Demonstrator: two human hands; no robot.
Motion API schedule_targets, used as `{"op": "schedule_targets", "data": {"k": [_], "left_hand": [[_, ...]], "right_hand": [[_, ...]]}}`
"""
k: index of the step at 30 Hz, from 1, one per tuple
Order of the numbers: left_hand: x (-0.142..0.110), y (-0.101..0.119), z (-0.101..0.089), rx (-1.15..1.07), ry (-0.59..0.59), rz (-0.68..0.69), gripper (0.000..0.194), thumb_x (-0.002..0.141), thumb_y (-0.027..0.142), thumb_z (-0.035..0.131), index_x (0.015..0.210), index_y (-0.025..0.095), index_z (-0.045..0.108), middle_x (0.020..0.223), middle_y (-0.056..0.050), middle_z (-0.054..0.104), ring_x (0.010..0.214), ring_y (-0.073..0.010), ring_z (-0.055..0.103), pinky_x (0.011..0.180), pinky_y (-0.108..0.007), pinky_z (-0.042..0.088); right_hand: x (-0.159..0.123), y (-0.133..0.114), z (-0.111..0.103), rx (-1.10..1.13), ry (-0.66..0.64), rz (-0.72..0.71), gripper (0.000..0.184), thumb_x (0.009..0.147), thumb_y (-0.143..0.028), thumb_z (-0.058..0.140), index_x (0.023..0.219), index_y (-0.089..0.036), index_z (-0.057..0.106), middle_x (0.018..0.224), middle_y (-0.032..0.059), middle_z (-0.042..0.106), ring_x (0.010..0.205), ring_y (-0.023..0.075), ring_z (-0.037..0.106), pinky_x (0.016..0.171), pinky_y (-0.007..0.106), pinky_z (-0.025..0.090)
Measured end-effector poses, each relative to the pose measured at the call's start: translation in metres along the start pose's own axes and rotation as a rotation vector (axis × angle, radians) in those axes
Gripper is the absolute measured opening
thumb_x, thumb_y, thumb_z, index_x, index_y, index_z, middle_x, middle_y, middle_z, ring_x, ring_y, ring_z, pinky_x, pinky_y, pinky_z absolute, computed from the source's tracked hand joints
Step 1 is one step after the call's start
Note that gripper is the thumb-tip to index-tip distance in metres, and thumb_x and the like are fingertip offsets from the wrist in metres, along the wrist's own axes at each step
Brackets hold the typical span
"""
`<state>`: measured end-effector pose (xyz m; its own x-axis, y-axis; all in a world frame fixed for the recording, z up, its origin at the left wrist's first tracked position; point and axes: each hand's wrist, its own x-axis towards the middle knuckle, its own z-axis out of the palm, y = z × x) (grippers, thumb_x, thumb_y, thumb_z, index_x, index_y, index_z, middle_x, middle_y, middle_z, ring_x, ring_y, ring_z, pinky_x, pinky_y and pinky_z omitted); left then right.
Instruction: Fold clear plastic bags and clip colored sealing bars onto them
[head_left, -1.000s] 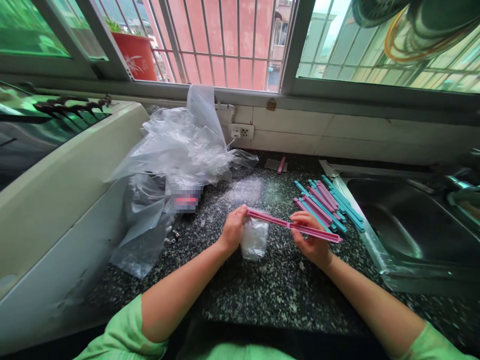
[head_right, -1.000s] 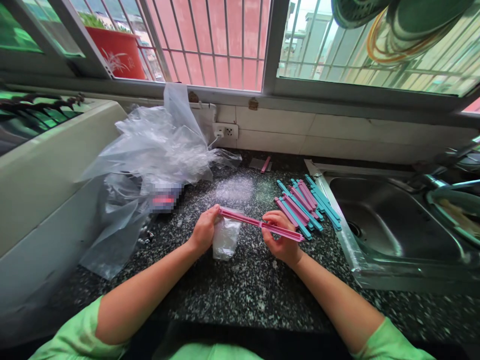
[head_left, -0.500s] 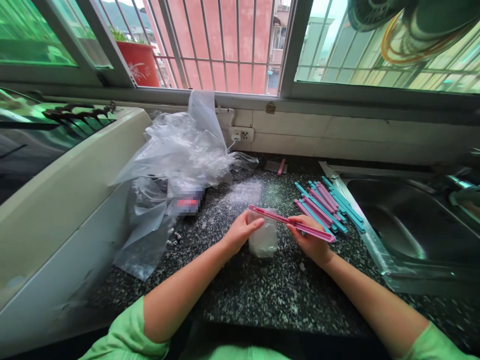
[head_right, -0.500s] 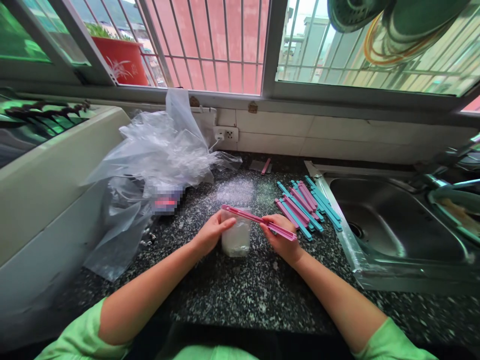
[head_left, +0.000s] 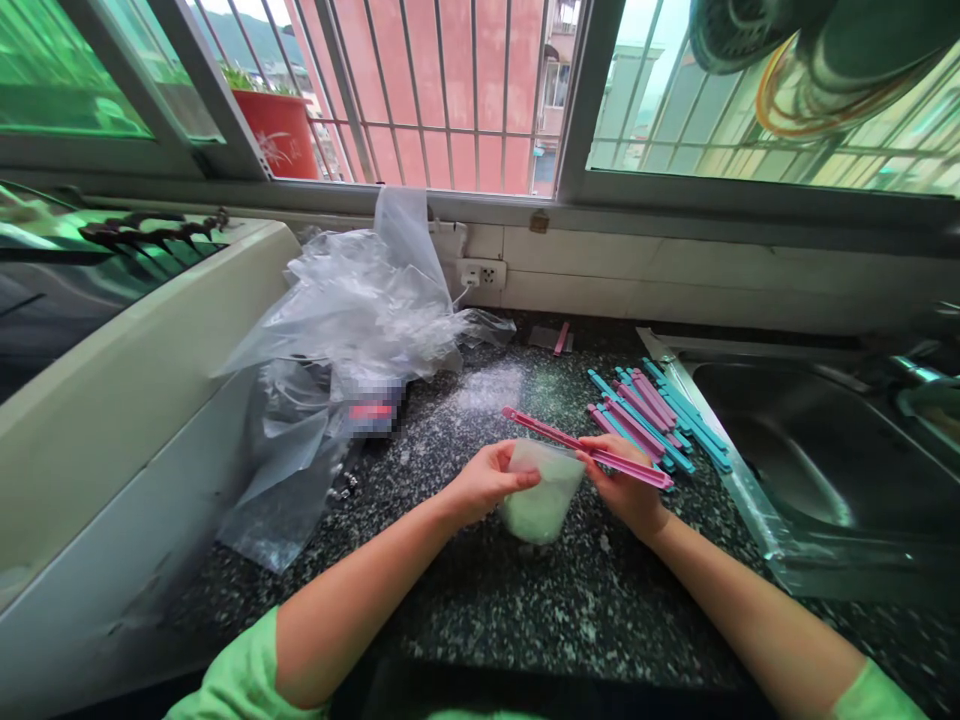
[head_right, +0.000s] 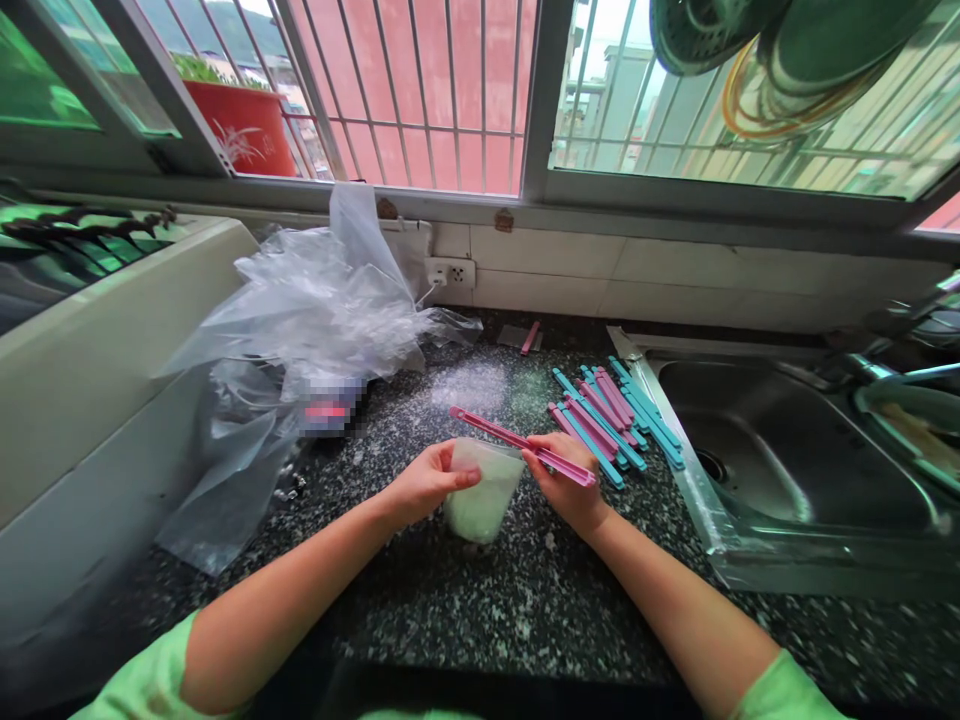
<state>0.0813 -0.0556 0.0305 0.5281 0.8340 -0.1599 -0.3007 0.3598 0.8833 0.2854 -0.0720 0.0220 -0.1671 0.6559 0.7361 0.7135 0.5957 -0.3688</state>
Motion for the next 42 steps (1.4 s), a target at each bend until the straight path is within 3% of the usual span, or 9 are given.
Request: {"op": "schedule_targets", "data": {"k": [11,25,34,38,42], "left_hand": [[0.002,0.006,-0.003,-0.097,-0.020,-0.136,0.038,0.044,0.029,0.082,0.073,0.008,0.068,0.069,-0.008,0.068,0.062,-0.0156,0.059,0.068,-0.027,0.043],[0.005,0.006,-0.012,-0.097,0.026,-0.248,0.037,0.043,0.026,0.083,0.070,0.007,0.067,0.062,-0.006,0.066,0.055,-0.0127,0.057,0.058,-0.024,0.041],[0.010,-0.002,-0.008,-0.132,0.186,-0.213,0.037,0.043,0.032,0.081,0.066,0.008,0.064,0.056,-0.005,0.064,0.051,-0.0123,0.056,0.054,-0.023,0.041],[0.009,-0.003,-0.007,-0.106,0.254,-0.198,0.032,0.046,0.030,0.078,0.065,0.009,0.063,0.056,-0.004,0.063,0.050,-0.0124,0.055,0.053,-0.024,0.040],[0.009,-0.006,-0.005,-0.065,0.266,-0.136,0.032,0.047,0.033,0.077,0.064,0.010,0.063,0.055,-0.003,0.061,0.049,-0.0114,0.053,0.052,-0.023,0.038]], "right_hand": [[0.000,-0.009,0.001,0.117,-0.108,-0.052,0.003,0.080,-0.022,0.055,0.080,-0.020,0.059,0.067,0.0029,0.064,0.062,0.0152,0.061,0.055,0.028,0.051],[-0.010,-0.004,0.008,0.133,-0.244,0.139,0.008,0.079,-0.025,0.055,0.080,-0.019,0.062,0.074,0.0044,0.068,0.069,0.0170,0.065,0.063,0.029,0.053],[-0.012,-0.005,0.010,0.204,-0.219,0.214,0.015,0.077,-0.026,0.059,0.090,-0.019,0.061,0.082,0.0061,0.068,0.066,0.0161,0.064,0.059,0.028,0.053],[-0.010,-0.011,0.007,0.382,-0.189,0.289,0.026,0.078,-0.026,0.059,0.102,-0.019,0.055,0.091,0.0071,0.066,0.075,0.0160,0.064,0.062,0.027,0.054],[-0.005,-0.014,0.003,0.557,-0.266,0.345,0.020,0.081,-0.026,0.054,0.100,-0.021,0.057,0.097,0.0060,0.062,0.079,0.0147,0.062,0.068,0.028,0.053]]}}
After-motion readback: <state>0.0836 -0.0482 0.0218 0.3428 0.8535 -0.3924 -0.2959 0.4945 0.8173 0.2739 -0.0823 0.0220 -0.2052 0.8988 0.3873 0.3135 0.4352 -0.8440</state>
